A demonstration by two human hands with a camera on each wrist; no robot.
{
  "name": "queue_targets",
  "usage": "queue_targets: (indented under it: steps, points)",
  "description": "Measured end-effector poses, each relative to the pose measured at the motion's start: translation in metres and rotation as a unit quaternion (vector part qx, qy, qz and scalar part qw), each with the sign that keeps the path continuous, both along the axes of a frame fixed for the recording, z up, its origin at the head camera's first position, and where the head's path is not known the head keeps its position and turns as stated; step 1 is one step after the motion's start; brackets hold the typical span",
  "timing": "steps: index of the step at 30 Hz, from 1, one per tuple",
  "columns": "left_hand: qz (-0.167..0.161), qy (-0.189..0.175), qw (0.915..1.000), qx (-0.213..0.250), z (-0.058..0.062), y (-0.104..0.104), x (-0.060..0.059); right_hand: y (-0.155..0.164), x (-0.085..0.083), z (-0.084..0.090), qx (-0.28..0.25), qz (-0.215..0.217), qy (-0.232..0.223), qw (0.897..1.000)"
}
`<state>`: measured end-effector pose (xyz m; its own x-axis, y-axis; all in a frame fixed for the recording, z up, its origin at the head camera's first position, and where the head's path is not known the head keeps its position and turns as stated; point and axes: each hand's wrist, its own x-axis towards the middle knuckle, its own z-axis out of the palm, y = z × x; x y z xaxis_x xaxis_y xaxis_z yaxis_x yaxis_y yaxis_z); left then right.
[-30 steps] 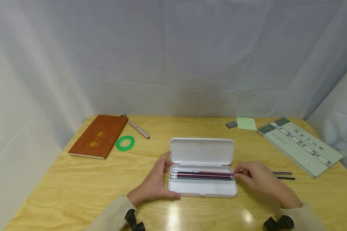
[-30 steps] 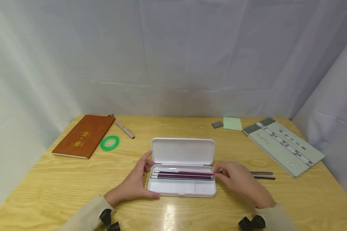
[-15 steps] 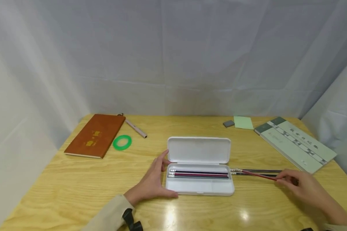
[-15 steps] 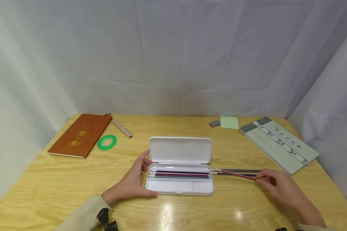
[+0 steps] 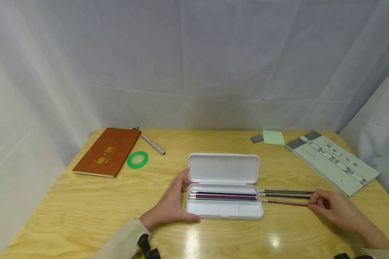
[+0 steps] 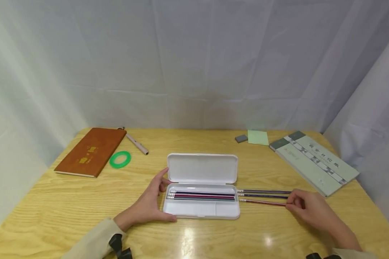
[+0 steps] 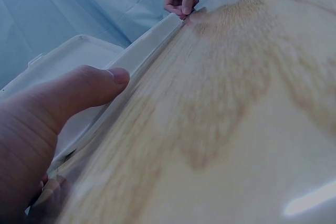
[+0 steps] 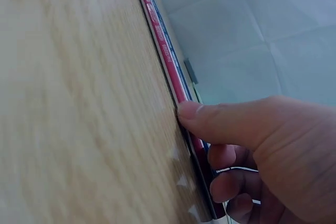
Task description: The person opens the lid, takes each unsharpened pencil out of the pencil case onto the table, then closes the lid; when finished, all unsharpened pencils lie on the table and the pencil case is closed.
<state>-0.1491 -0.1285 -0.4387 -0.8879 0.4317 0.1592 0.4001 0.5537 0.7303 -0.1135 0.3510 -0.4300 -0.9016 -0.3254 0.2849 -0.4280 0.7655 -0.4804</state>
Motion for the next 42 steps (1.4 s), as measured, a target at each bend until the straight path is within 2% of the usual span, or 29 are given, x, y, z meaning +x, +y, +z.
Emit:
queue_targets:
  steps: [2,7,13,20,26,31,34,38,42]
  points:
    - [0.002,-0.010,0.9999,-0.004,-0.001,0.000,0.000,-0.002,0.000,-0.002,-0.007,0.005,0.020,1.000]
    - [0.005,-0.014,0.9999,-0.003,-0.002,0.000,0.000,-0.007,-0.005,0.001,0.012,-0.001,0.022,1.000]
    - [0.009,-0.009,0.9999,-0.006,-0.001,-0.001,-0.002,-0.021,-0.019,0.008,0.022,0.032,-0.010,0.999]
    - [0.009,-0.006,0.9999,-0.003,-0.001,0.000,-0.003,-0.037,-0.030,0.019,0.058,0.032,-0.087,0.994]
    - [0.010,-0.003,0.9999,-0.006,-0.001,-0.001,-0.001,-0.059,-0.037,0.028,0.044,0.056,-0.120,0.990]
    - [0.006,-0.008,0.9999,-0.008,0.000,-0.002,0.000,-0.096,-0.040,0.033,0.020,0.093,-0.099,0.990]
    - [0.007,-0.008,0.9999,-0.008,0.000,-0.002,0.000,-0.121,-0.042,0.035,0.025,0.111,-0.097,0.989]
    - [0.008,-0.001,0.9999,-0.006,-0.001,-0.002,0.000,-0.153,-0.047,0.032,0.070,0.131,-0.095,0.984]
    - [0.005,0.000,1.0000,-0.004,0.000,-0.002,0.000,-0.175,-0.051,0.027,0.116,0.128,-0.051,0.984]
